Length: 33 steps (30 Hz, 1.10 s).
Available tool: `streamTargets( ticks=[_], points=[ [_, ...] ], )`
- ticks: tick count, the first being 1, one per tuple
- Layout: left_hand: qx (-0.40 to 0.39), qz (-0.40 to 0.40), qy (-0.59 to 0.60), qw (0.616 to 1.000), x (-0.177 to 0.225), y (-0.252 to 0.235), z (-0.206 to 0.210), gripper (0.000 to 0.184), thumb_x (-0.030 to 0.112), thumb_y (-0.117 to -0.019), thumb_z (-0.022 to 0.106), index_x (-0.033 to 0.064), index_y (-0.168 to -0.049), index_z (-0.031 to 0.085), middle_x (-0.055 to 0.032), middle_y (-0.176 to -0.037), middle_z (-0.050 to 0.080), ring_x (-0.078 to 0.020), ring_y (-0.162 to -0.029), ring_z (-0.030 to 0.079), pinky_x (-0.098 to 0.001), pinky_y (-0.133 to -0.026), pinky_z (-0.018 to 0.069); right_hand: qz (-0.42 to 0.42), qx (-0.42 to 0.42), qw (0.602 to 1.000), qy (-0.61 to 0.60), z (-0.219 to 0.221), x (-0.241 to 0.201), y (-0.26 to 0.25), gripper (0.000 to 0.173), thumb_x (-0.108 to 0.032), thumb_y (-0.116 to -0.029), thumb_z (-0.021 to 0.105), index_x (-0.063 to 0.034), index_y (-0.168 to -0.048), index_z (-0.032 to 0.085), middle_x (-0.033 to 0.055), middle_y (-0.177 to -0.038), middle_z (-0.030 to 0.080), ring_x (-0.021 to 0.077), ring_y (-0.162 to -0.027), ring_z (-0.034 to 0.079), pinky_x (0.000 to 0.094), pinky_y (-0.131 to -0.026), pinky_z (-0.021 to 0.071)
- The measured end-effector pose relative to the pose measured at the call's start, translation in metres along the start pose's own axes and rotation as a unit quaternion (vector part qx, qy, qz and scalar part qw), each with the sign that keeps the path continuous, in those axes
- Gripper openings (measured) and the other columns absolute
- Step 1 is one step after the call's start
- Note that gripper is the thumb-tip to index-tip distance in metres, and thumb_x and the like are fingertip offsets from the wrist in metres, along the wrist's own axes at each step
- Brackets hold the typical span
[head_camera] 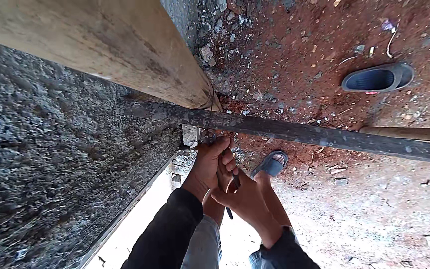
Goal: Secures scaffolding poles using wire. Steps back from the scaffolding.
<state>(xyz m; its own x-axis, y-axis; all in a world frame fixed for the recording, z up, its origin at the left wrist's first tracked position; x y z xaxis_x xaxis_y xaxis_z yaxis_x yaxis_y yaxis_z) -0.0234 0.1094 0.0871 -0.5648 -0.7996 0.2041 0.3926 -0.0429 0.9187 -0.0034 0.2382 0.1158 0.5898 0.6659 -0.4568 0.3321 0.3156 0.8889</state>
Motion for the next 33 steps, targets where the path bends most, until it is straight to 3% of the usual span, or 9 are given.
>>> streamTargets(
  ticks=[3, 7, 9, 11, 14, 19, 23, 28, 33],
  points=[
    [0.028, 0.017, 0.000, 0.999, -0.001, 0.000, 0.007, 0.030, 0.025, -0.1119, 0.039, 0.0068, -0.098, 0.057, 0.0021, -0.053, 0.043, -0.0112, -0.042, 0.051, -0.0291, -0.049, 0.0566, -0.073, 0.230, 0.942, 0.232, 0.016, -0.010, 0.024, 0.085, -0.043, -0.0735, 0.080, 0.0029, -0.141, 0.056, 0.0174, -0.110, 0.069, 0.0351, -0.096, 0.067, 0.0522, -0.073, 0.0534],
    [0.078, 0.059, -0.025, 0.995, -0.006, -0.003, 0.010, 0.019, 0.022, -0.1088, 0.050, 0.0081, -0.098, 0.058, -0.0022, -0.059, 0.053, -0.0150, -0.049, 0.059, -0.0323, -0.054, 0.0594, -0.130, 0.287, 0.904, 0.289, 0.010, -0.005, 0.011, 0.054, -0.013, -0.0716, 0.071, 0.0073, -0.121, 0.064, 0.0203, -0.096, 0.069, 0.0357, -0.079, 0.071, 0.0487, -0.061, 0.0561],
    [0.067, 0.070, -0.044, 0.994, -0.002, 0.002, 0.004, 0.016, 0.020, -0.1058, 0.056, 0.0100, -0.118, 0.060, -0.0077, -0.089, 0.069, -0.0187, -0.075, 0.069, -0.0350, -0.070, 0.0607, -0.167, 0.269, 0.894, 0.316, -0.010, 0.003, 0.003, 0.048, -0.011, -0.0706, 0.069, 0.0058, -0.115, 0.067, 0.0187, -0.090, 0.070, 0.0338, -0.071, 0.071, 0.0481, -0.056, 0.0558],
    [0.073, 0.072, -0.069, 0.992, 0.014, 0.010, -0.011, 0.033, 0.036, -0.1059, 0.049, 0.0140, -0.130, 0.056, -0.0065, -0.117, 0.069, -0.0201, -0.098, 0.069, -0.0399, -0.082, 0.0585, -0.182, 0.249, 0.886, 0.347, -0.022, 0.007, -0.002, 0.049, -0.011, -0.0687, 0.070, 0.0027, -0.115, 0.067, 0.0168, -0.089, 0.070, 0.0329, -0.068, 0.071, 0.0479, -0.054, 0.0549],
    [0.160, 0.061, -0.076, 0.982, 0.045, 0.013, -0.029, 0.064, 0.066, -0.1036, 0.038, 0.0107, -0.129, 0.059, -0.0057, -0.119, 0.065, -0.0216, -0.104, 0.066, -0.0453, -0.088, 0.0570, -0.164, 0.238, 0.888, 0.359, -0.021, 0.007, -0.002, 0.051, -0.011, -0.0687, 0.072, 0.0019, -0.118, 0.066, 0.0161, -0.090, 0.071, 0.0333, -0.071, 0.071, 0.0498, -0.057, 0.0550],
    [0.259, 0.001, -0.106, 0.960, 0.077, 0.006, -0.022, 0.050, 0.052, -0.1015, 0.057, 0.0061, -0.119, 0.064, -0.0070, -0.099, 0.072, -0.0161, -0.084, 0.071, -0.0325, -0.073, 0.0592, -0.162, 0.252, 0.880, 0.368, -0.018, 0.005, -0.003, 0.054, -0.012, -0.0666, 0.072, 0.0027, -0.118, 0.065, 0.0163, -0.090, 0.071, 0.0336, -0.072, 0.071, 0.0490, -0.057, 0.0550],
    [0.272, -0.003, -0.043, 0.961, 0.082, 0.008, -0.016, 0.042, 0.042, -0.1023, 0.060, 0.0073, -0.125, 0.059, -0.0086, -0.100, 0.070, -0.0169, -0.084, 0.070, -0.0314, -0.073, 0.0597, -0.164, 0.244, 0.882, 0.368, -0.019, 0.004, -0.002, 0.052, -0.012, -0.0687, 0.072, 0.0024, -0.119, 0.065, 0.0168, -0.091, 0.071, 0.0340, -0.073, 0.072, 0.0486, -0.059, 0.0561],
    [0.279, -0.006, -0.069, 0.958, 0.087, 0.008, -0.015, 0.040, 0.039, -0.1019, 0.062, 0.0077, -0.126, 0.058, -0.0092, -0.096, 0.072, -0.0173, -0.080, 0.072, -0.0315, -0.070, 0.0609, -0.139, 0.260, 0.890, 0.347, -0.009, 0.001, 0.002, 0.053, -0.012, -0.0706, 0.072, 0.0033, -0.121, 0.065, 0.0187, -0.096, 0.071, 0.0346, -0.076, 0.072, 0.0489, -0.060, 0.0564],
    [0.274, -0.004, -0.071, 0.959, 0.088, 0.008, -0.019, 0.047, 0.040, -0.1010, 0.064, 0.0066, -0.134, 0.055, -0.0145, -0.105, 0.071, -0.0232, -0.088, 0.073, -0.0372, -0.074, 0.0620, -0.149, 0.206, 0.897, 0.361, -0.031, 0.007, -0.013, 0.049, -0.010, -0.0746, 0.071, 0.0029, -0.122, 0.064, 0.0230, -0.097, 0.071, 0.0408, -0.079, 0.072, 0.0556, -0.062, 0.0562]
  ],
)
Point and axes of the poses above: each hand's wrist, its own y-axis away from the middle knuckle, its own z-axis out of the palm, x = y × z, the point moved 4 cm from there along -y, towards the middle knuckle
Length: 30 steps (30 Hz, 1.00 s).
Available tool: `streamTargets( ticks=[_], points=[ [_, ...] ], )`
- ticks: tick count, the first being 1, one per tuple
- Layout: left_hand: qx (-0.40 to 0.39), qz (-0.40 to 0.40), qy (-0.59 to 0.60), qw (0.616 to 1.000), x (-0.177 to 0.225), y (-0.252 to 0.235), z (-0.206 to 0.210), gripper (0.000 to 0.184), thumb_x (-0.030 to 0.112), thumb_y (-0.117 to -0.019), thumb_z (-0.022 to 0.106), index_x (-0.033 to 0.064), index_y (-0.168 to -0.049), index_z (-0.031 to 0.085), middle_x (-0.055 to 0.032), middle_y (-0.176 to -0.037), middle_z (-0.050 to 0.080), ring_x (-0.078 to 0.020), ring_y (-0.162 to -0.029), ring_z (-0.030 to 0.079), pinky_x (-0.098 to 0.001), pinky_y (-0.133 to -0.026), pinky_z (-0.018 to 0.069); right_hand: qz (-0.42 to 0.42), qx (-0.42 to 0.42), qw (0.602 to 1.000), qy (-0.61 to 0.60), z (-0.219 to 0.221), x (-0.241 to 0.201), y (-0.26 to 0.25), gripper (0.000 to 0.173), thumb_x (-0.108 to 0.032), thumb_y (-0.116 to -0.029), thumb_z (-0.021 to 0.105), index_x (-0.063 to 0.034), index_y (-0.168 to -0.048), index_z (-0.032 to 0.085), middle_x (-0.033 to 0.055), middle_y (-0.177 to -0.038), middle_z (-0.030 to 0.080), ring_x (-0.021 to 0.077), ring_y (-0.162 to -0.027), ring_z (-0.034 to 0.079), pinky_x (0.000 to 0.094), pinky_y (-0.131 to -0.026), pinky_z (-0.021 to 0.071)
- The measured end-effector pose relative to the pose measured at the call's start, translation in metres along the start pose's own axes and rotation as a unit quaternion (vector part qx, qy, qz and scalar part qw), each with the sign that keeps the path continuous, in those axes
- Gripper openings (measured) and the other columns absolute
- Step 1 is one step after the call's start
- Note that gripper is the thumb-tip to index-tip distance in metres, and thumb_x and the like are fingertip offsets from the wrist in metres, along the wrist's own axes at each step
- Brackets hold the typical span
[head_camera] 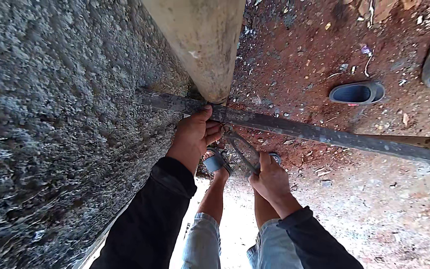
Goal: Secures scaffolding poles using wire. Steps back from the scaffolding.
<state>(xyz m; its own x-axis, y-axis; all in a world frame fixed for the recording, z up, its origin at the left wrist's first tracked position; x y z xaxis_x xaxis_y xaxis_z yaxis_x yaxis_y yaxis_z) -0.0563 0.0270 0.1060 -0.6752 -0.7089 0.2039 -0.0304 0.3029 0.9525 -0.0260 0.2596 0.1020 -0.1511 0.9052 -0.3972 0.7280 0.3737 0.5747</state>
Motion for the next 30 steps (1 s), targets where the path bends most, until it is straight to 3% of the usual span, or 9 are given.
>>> streamTargets(
  ticks=[8, 11, 13, 15, 16, 19, 21, 24, 30],
  points=[
    [-0.019, 0.015, 0.009, 1.000, -0.003, -0.003, -0.001, 0.048, 0.040, -0.1007, 0.065, 0.0060, -0.134, 0.055, -0.0156, -0.107, 0.071, -0.0233, -0.088, 0.073, -0.0362, -0.073, 0.0616, 0.050, 0.200, 0.979, 0.008, 0.021, 0.000, 0.022, 0.052, -0.020, -0.0755, 0.070, -0.0056, -0.125, 0.071, 0.0211, -0.104, 0.067, 0.0413, -0.095, 0.065, 0.0576, -0.080, 0.0502],
    [-0.019, 0.005, -0.011, 1.000, -0.001, -0.002, -0.001, 0.049, 0.040, -0.1006, 0.065, 0.0069, -0.135, 0.055, -0.0155, -0.108, 0.072, -0.0234, -0.090, 0.073, -0.0370, -0.075, 0.0608, 0.117, 0.110, 0.960, -0.229, 0.044, -0.026, 0.040, 0.044, -0.014, -0.0818, 0.069, -0.0018, -0.124, 0.072, 0.0113, -0.097, 0.070, 0.0202, -0.087, 0.066, 0.0389, -0.079, 0.0548],
    [-0.018, 0.000, -0.036, 0.999, 0.005, -0.004, -0.001, 0.046, 0.040, -0.1010, 0.064, 0.0079, -0.133, 0.056, -0.0135, -0.102, 0.071, -0.0206, -0.082, 0.071, -0.0351, -0.071, 0.0592, 0.165, -0.055, 0.769, -0.615, 0.066, -0.054, 0.047, 0.034, 0.000, -0.0848, 0.062, 0.0013, -0.118, 0.068, 0.0010, -0.081, 0.063, 0.0049, -0.063, 0.055, 0.0211, -0.060, 0.0482],
    [-0.015, 0.005, -0.065, 0.998, 0.010, -0.004, -0.002, 0.043, 0.040, -0.1012, 0.064, 0.0096, -0.130, 0.058, -0.0101, -0.096, 0.071, -0.0167, -0.075, 0.068, -0.0323, -0.067, 0.0572, 0.184, -0.176, 0.575, -0.777, 0.076, -0.073, 0.047, 0.036, 0.003, -0.0834, 0.056, 0.0025, -0.118, 0.064, 0.0014, -0.075, 0.060, 0.0079, -0.056, 0.054, 0.0250, -0.055, 0.0487],
    [-0.017, 0.007, -0.084, 0.996, 0.010, -0.003, -0.002, 0.043, 0.041, -0.1013, 0.064, 0.0105, -0.132, 0.058, -0.0099, -0.101, 0.072, -0.0171, -0.081, 0.069, -0.0338, -0.072, 0.0575, 0.191, -0.191, 0.566, -0.779, 0.075, -0.072, 0.046, 0.037, 0.004, -0.0833, 0.057, 0.0032, -0.120, 0.063, 0.0021, -0.077, 0.061, 0.0084, -0.058, 0.056, 0.0255, -0.057, 0.0508],
    [-0.019, 0.027, -0.122, 0.992, 0.011, 0.002, -0.001, 0.050, 0.043, -0.1011, 0.064, 0.0103, -0.138, 0.057, -0.0114, -0.119, 0.073, -0.0234, -0.111, 0.068, -0.0479, -0.092, 0.0523, 0.193, -0.204, 0.674, -0.683, 0.058, -0.057, 0.036, 0.042, 0.002, -0.0858, 0.059, 0.0038, -0.127, 0.063, 0.0050, -0.104, 0.069, 0.0070, -0.086, 0.063, 0.0247, -0.080, 0.0533],
    [-0.023, 0.033, -0.135, 0.990, 0.006, 0.000, -0.006, 0.053, 0.048, -0.1008, 0.062, 0.0108, -0.139, 0.056, -0.0094, -0.120, 0.073, -0.0240, -0.115, 0.068, -0.0503, -0.094, 0.0520, 0.181, -0.222, 0.712, -0.640, 0.048, -0.057, 0.035, 0.043, 0.001, -0.0916, 0.059, 0.0033, -0.135, 0.060, 0.0045, -0.111, 0.069, 0.0032, -0.087, 0.060, 0.0203, -0.077, 0.0487],
    [-0.036, 0.034, -0.127, 0.991, 0.005, -0.004, -0.006, 0.054, 0.050, -0.1006, 0.061, 0.0109, -0.138, 0.057, -0.0077, -0.118, 0.074, -0.0227, -0.110, 0.069, -0.0467, -0.091, 0.0545, 0.166, -0.263, 0.696, -0.647, 0.041, -0.067, 0.037, 0.047, -0.003, -0.0960, 0.056, 0.0003, -0.143, 0.055, 0.0019, -0.106, 0.068, 0.0022, -0.078, 0.057, 0.0182, -0.066, 0.0462],
    [-0.040, 0.029, -0.111, 0.993, 0.001, -0.007, -0.008, 0.055, 0.050, -0.0999, 0.062, 0.0092, -0.136, 0.056, -0.0092, -0.116, 0.073, -0.0222, -0.101, 0.072, -0.0407, -0.084, 0.0589, 0.214, -0.296, 0.615, -0.699, 0.042, -0.075, 0.042, 0.057, 0.000, -0.0976, 0.054, -0.0040, -0.153, 0.041, 0.0116, -0.110, 0.069, 0.0175, -0.091, 0.068, 0.0313, -0.075, 0.0573]
  ],
)
Point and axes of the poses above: each hand's wrist, its own y-axis away from the middle knuckle, its own z-axis out of the palm, x = y × z, the point moved 4 cm from there along -y, towards the middle knuckle
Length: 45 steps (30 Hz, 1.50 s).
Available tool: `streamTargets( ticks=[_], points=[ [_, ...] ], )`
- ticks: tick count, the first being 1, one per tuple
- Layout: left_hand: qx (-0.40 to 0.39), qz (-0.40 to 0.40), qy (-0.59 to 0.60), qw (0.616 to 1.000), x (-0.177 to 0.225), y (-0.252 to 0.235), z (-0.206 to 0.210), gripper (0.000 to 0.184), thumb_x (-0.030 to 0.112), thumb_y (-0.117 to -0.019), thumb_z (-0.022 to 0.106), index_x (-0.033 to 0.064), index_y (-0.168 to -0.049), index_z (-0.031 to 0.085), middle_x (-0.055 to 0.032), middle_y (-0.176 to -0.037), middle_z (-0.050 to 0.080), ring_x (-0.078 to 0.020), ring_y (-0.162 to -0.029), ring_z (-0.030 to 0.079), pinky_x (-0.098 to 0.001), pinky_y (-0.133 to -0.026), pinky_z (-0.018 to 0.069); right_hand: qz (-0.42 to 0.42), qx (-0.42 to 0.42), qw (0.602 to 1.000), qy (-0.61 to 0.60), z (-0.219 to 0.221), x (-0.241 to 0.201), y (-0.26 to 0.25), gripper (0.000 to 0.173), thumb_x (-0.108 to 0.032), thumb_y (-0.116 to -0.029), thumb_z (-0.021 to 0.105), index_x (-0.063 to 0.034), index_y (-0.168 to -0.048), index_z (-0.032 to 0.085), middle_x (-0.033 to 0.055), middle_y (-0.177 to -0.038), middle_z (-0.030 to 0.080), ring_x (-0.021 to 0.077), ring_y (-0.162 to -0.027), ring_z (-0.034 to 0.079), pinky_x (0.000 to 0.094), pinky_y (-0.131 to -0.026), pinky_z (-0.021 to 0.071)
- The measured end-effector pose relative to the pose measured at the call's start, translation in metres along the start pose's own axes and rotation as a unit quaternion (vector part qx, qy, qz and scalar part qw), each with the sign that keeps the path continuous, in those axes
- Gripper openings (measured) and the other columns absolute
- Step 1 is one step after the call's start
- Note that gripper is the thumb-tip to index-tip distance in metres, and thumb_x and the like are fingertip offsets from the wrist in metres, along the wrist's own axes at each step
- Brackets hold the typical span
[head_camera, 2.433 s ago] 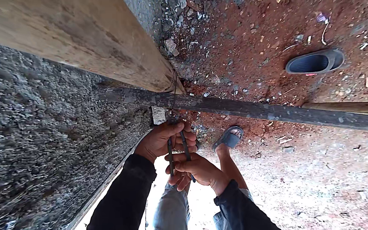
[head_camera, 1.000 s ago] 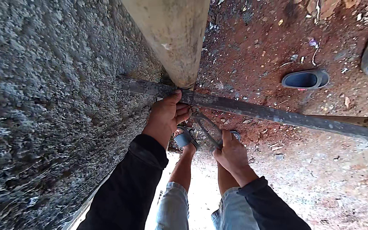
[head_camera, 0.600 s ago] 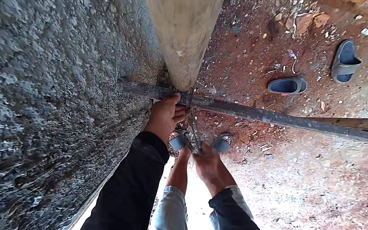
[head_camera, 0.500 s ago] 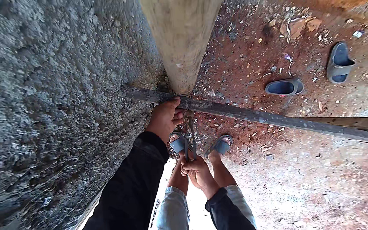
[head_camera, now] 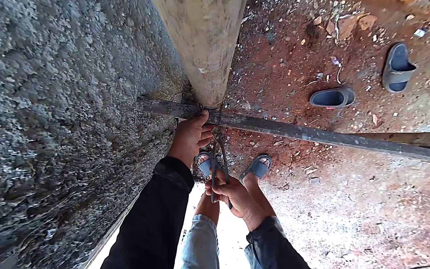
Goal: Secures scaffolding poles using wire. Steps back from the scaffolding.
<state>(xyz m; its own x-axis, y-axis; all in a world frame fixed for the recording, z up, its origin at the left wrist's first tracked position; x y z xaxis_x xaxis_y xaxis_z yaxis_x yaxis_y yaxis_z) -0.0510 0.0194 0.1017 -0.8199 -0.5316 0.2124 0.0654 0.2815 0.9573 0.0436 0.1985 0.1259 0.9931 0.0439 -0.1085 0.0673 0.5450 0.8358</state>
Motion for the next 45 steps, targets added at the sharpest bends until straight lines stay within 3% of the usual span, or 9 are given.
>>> streamTargets(
  ticks=[7, 14, 19, 23, 26, 30, 34, 39, 45],
  points=[
    [-0.001, 0.011, 0.035, 0.999, -0.010, 0.000, 0.002, 0.054, 0.052, -0.1000, 0.061, 0.0077, -0.132, 0.059, -0.0093, -0.112, 0.074, -0.0221, -0.098, 0.072, -0.0417, -0.082, 0.0597, 0.013, 0.012, 0.999, -0.042, 0.002, 0.003, 0.001, 0.057, 0.004, -0.0953, 0.050, -0.0023, -0.152, 0.043, 0.0116, -0.102, 0.068, 0.0196, -0.085, 0.068, 0.0360, -0.077, 0.0595],
    [0.004, 0.002, 0.036, 0.999, -0.003, -0.001, 0.005, 0.051, 0.048, -0.1009, 0.061, 0.0076, -0.133, 0.058, -0.0101, -0.109, 0.074, -0.0205, -0.092, 0.073, -0.0365, -0.078, 0.0606, 0.023, -0.057, 0.997, -0.038, 0.002, 0.003, -0.002, 0.067, 0.003, -0.0916, 0.048, -0.0049, -0.157, 0.036, 0.0150, -0.128, 0.067, 0.0233, -0.104, 0.070, 0.0396, -0.087, 0.0584],
    [0.007, 0.000, 0.040, 0.999, -0.003, -0.001, 0.006, 0.049, 0.048, -0.1015, 0.059, 0.0068, -0.128, 0.060, -0.0087, -0.102, 0.074, -0.0185, -0.087, 0.073, -0.0351, -0.075, 0.0606, -0.009, -0.030, 0.995, -0.097, 0.007, 0.014, -0.007, 0.048, 0.001, -0.0921, 0.046, 0.0004, -0.139, 0.054, 0.0067, -0.084, 0.066, 0.0160, -0.065, 0.064, 0.0340, -0.062, 0.0580],
    [-0.021, 0.040, 0.014, 0.999, -0.019, 0.001, 0.005, 0.055, 0.058, -0.1020, 0.052, 0.0107, -0.128, 0.061, -0.0072, -0.111, 0.073, -0.0212, -0.093, 0.072, -0.0420, -0.078, 0.0602, -0.031, -0.056, 0.994, -0.094, -0.007, 0.015, -0.008, 0.038, -0.002, -0.0877, 0.047, 0.0005, -0.124, 0.059, 0.0030, -0.074, 0.062, 0.0125, -0.057, 0.060, 0.0299, -0.055, 0.0539],
    [-0.163, 0.071, 0.008, 0.984, -0.062, 0.008, 0.016, 0.051, 0.055, -0.1064, 0.043, 0.0161, -0.138, 0.051, -0.0066, -0.119, 0.069, -0.0211, -0.095, 0.070, -0.0401, -0.078, 0.0604, -0.006, -0.092, 0.995, -0.028, -0.038, -0.006, -0.002, 0.038, -0.006, -0.0832, 0.051, -0.0016, -0.119, 0.063, 0.0014, -0.073, 0.061, 0.0107, -0.055, 0.057, 0.0279, -0.051, 0.0507],
    [-0.233, 0.022, 0.110, 0.966, -0.099, 0.022, 0.062, 0.030, 0.031, -0.1099, 0.047, 0.0030, -0.112, 0.058, -0.0137, -0.087, 0.074, -0.0204, -0.070, 0.072, -0.0325, -0.063, 0.0614, 0.056, -0.141, 0.986, 0.069, -0.081, -0.036, -0.007, 0.020, -0.009, -0.0808, 0.056, -0.0080, -0.098, 0.065, 0.0011, -0.069, 0.063, 0.0102, -0.051, 0.058, 0.0268, -0.047, 0.0499],
    [-0.211, 0.040, 0.185, 0.959, -0.101, 0.019, 0.088, 0.027, 0.029, -0.1090, 0.051, 0.0072, -0.096, 0.061, -0.0078, -0.069, 0.064, -0.0172, -0.058, 0.064, -0.0307, -0.056, 0.0576, 0.123, -0.154, 0.967, 0.164, -0.108, -0.063, -0.016, 0.009, -0.010, -0.0783, 0.059, -0.0092, -0.086, 0.063, 0.0021, -0.067, 0.062, 0.0099, -0.050, 0.057, 0.0257, -0.046, 0.0482],
    [-0.195, 0.051, 0.178, 0.963, -0.102, 0.016, 0.094, 0.021, 0.026, -0.1086, 0.052, 0.0088, -0.101, 0.062, -0.0059, -0.065, 0.060, -0.0150, -0.052, 0.060, -0.0279, -0.051, 0.0543, 0.130, -0.160, 0.963, 0.173, -0.116, -0.066, -0.021, 0.005, -0.009, -0.0787, 0.059, -0.0091, -0.082, 0.062, 0.0026, -0.066, 0.062, 0.0094, -0.050, 0.057, 0.0245, -0.045, 0.0477],
    [-0.169, 0.076, 0.140, 0.973, -0.105, 0.019, 0.088, 0.019, 0.022, -0.1082, 0.053, 0.0070, -0.106, 0.064, -0.0042, -0.063, 0.057, -0.0144, -0.055, 0.060, -0.0289, -0.057, 0.0559, 0.119, -0.196, 0.967, 0.110, -0.112, -0.047, -0.022, 0.008, -0.011, -0.0789, 0.058, -0.0115, -0.084, 0.065, 0.0027, -0.070, 0.066, 0.0121, -0.053, 0.063, 0.0287, -0.047, 0.0536]
  ],
)
Point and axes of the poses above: each hand's wrist, its own y-axis away from the middle knuckle, its own z-axis out of the palm, x = y × z, the point moved 4 cm from there along -y, towards the middle knuckle
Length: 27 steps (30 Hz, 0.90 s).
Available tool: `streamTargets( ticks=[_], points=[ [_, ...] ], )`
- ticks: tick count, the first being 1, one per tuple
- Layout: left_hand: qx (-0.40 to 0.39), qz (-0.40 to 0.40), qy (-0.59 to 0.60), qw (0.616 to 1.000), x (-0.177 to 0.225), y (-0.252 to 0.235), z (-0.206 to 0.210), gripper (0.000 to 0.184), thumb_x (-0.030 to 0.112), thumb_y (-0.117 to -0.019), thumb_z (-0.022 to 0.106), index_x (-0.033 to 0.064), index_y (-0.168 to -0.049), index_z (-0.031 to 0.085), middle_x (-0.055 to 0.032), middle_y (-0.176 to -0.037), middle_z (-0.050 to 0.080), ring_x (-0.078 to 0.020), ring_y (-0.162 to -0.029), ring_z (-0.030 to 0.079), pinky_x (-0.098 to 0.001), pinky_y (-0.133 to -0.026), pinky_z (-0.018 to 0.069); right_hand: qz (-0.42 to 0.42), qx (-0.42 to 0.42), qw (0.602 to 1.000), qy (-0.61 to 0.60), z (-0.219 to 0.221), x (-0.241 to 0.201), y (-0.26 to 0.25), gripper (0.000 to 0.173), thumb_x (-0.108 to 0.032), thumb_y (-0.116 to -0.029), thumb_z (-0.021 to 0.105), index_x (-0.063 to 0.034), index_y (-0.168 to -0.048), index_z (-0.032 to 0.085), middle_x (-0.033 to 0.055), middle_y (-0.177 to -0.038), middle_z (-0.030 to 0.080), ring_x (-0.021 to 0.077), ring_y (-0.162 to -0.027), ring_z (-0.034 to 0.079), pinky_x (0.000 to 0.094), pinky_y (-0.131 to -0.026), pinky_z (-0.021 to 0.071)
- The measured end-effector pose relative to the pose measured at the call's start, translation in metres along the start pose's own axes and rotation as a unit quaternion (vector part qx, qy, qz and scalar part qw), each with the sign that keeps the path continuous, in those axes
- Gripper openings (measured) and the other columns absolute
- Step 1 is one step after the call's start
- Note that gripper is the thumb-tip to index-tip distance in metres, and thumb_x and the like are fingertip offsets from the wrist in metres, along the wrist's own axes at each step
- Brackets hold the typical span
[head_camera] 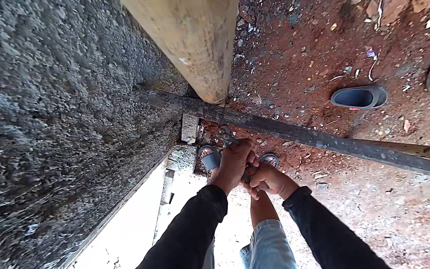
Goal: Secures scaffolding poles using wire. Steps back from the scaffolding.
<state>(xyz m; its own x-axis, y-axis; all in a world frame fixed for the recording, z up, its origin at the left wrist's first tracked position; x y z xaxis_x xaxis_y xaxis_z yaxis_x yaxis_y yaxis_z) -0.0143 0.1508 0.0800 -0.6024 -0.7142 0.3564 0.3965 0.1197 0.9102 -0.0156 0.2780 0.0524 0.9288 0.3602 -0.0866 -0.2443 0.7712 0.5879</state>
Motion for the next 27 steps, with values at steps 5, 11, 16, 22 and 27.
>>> streamTargets(
  ticks=[5, 11, 16, 22, 27],
  points=[
    [0.133, -0.029, -0.435, 0.890, 0.045, 0.024, -0.032, 0.036, 0.035, -0.1069, 0.055, 0.0052, -0.089, 0.065, -0.0064, -0.070, 0.058, -0.0198, -0.065, 0.058, -0.0408, -0.065, 0.0503, -0.140, 0.138, 0.962, -0.187, 0.091, 0.044, -0.047, 0.017, -0.010, -0.0728, 0.062, -0.0149, -0.089, 0.065, -0.0006, -0.077, 0.072, 0.0101, -0.065, 0.068, 0.0295, -0.059, 0.0569],
    [0.176, -0.046, -0.505, 0.844, 0.054, 0.026, -0.035, 0.039, 0.037, -0.1095, 0.047, 0.0040, -0.107, 0.067, -0.0148, -0.092, 0.068, -0.0295, -0.091, 0.067, -0.0526, -0.084, 0.0525, -0.202, 0.457, 0.863, 0.075, 0.142, 0.038, -0.061, 0.067, -0.012, -0.0863, 0.071, 0.0121, -0.142, 0.044, 0.0212, -0.128, 0.062, 0.0159, -0.120, 0.060, 0.0299, -0.105, 0.0484],
    [0.122, -0.024, -0.392, 0.912, 0.036, 0.016, -0.033, 0.030, 0.028, -0.1095, 0.050, 0.0012, -0.123, 0.056, -0.0117, -0.090, 0.061, -0.0212, -0.079, 0.062, -0.0405, -0.078, 0.0542, -0.028, 0.531, 0.718, 0.449, 0.116, 0.017, -0.036, 0.053, -0.023, -0.0925, 0.059, -0.0055, -0.143, 0.060, 0.0211, -0.127, 0.064, 0.0391, -0.113, 0.063, 0.0545, -0.087, 0.0516],
    [0.125, -0.038, -0.370, 0.920, 0.039, 0.022, -0.028, 0.027, 0.022, -0.1115, 0.045, 0.0010, -0.122, 0.057, -0.0090, -0.091, 0.066, -0.0167, -0.082, 0.065, -0.0352, -0.078, 0.0533, 0.091, 0.430, 0.786, 0.435, 0.123, 0.002, -0.025, 0.064, -0.019, -0.1019, 0.049, -0.0080, -0.162, 0.029, 0.0196, -0.141, 0.057, 0.0318, -0.108, 0.070, 0.0448, -0.089, 0.0580],
    [0.071, -0.040, -0.320, 0.944, 0.042, 0.018, -0.033, 0.026, 0.024, -0.1114, 0.046, 0.0029, -0.114, 0.060, -0.0054, -0.091, 0.070, -0.0119, -0.081, 0.063, -0.0300, -0.076, 0.0491, 0.173, 0.427, 0.761, 0.457, 0.124, -0.008, -0.021, 0.070, -0.021, -0.1033, 0.049, -0.0133, -0.165, 0.018, 0.0220, -0.147, 0.049, 0.0355, -0.121, 0.063, 0.0471, -0.092, 0.0567]
  ],
)
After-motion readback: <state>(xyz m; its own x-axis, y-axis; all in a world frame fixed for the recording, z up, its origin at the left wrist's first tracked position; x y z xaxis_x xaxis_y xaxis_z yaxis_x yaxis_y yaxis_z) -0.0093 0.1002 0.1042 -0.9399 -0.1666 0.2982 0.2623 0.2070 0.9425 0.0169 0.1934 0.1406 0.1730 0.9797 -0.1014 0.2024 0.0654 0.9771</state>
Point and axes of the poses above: each hand's wrist, its own y-axis away from the middle knuckle, its own z-axis out of the palm, x = y × z, the point moved 4 cm from there along -y, towards the middle knuckle
